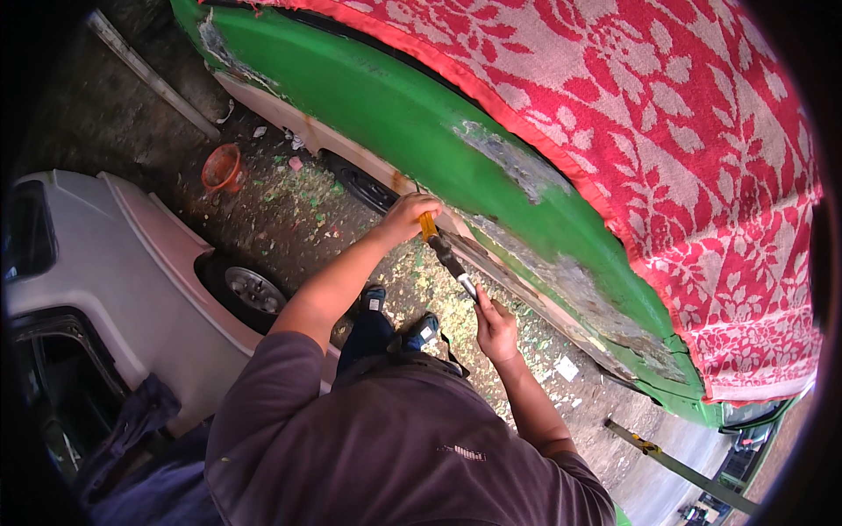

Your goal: The person uses a hammer and a dolly to repeatedly tap and flatten a damaged section of a green vehicle panel. The person holds the dolly against the panel and strikes it with the hammer to smooth the surface.

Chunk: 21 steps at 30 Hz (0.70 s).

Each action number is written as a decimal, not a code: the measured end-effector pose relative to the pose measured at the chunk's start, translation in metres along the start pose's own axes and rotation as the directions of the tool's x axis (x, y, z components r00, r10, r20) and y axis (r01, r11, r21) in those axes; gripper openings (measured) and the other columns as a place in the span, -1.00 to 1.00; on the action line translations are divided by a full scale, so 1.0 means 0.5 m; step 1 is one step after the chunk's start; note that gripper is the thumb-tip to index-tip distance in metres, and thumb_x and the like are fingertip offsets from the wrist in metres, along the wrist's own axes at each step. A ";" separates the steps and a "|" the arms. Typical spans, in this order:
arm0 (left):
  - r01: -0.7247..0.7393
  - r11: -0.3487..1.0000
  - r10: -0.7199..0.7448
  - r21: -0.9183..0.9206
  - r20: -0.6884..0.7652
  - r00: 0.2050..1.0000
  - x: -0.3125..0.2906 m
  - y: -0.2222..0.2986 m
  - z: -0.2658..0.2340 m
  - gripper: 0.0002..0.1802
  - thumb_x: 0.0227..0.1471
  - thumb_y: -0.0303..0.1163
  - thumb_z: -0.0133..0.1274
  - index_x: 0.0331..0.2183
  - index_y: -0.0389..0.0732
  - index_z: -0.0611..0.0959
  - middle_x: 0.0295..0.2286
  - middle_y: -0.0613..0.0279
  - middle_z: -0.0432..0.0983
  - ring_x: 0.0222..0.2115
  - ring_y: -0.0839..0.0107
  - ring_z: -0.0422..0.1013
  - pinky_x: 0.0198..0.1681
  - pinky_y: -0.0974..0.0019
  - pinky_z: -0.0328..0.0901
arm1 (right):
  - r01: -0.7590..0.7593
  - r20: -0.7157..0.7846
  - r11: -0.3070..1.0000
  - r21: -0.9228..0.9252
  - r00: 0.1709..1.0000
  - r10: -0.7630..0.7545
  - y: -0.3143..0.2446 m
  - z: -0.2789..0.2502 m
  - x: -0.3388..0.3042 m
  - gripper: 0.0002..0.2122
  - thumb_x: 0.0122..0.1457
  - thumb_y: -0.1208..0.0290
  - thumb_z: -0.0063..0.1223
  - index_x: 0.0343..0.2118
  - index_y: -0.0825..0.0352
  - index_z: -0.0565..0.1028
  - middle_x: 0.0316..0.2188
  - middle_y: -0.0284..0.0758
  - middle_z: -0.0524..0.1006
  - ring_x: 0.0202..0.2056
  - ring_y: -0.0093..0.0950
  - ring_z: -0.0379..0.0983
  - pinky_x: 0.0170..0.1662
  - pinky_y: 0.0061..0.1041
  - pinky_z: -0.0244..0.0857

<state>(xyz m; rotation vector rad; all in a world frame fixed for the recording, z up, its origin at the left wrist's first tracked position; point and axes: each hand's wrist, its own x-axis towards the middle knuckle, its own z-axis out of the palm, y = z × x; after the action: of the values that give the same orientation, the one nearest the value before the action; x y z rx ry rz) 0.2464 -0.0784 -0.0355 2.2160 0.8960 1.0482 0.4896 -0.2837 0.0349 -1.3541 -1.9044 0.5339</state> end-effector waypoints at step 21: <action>0.120 0.993 -0.119 0.020 -0.049 0.992 -0.023 -0.021 0.019 -0.92 -0.04 -0.52 0.10 -0.39 -0.20 0.59 -0.44 0.19 0.56 -0.37 0.15 0.50 -0.25 0.15 0.37 | -0.137 -0.054 0.985 0.101 0.988 0.143 0.006 -0.010 0.012 -0.58 0.19 0.63 0.08 0.14 0.25 0.47 -0.42 -0.09 0.56 -0.49 -0.34 0.50 -0.36 -0.48 0.38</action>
<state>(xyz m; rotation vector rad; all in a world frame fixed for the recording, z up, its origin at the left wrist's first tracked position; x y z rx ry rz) 0.2451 -0.0818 -0.0531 2.1350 1.0527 1.0432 0.4944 -0.2775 0.0380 -1.4309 -1.7208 0.6393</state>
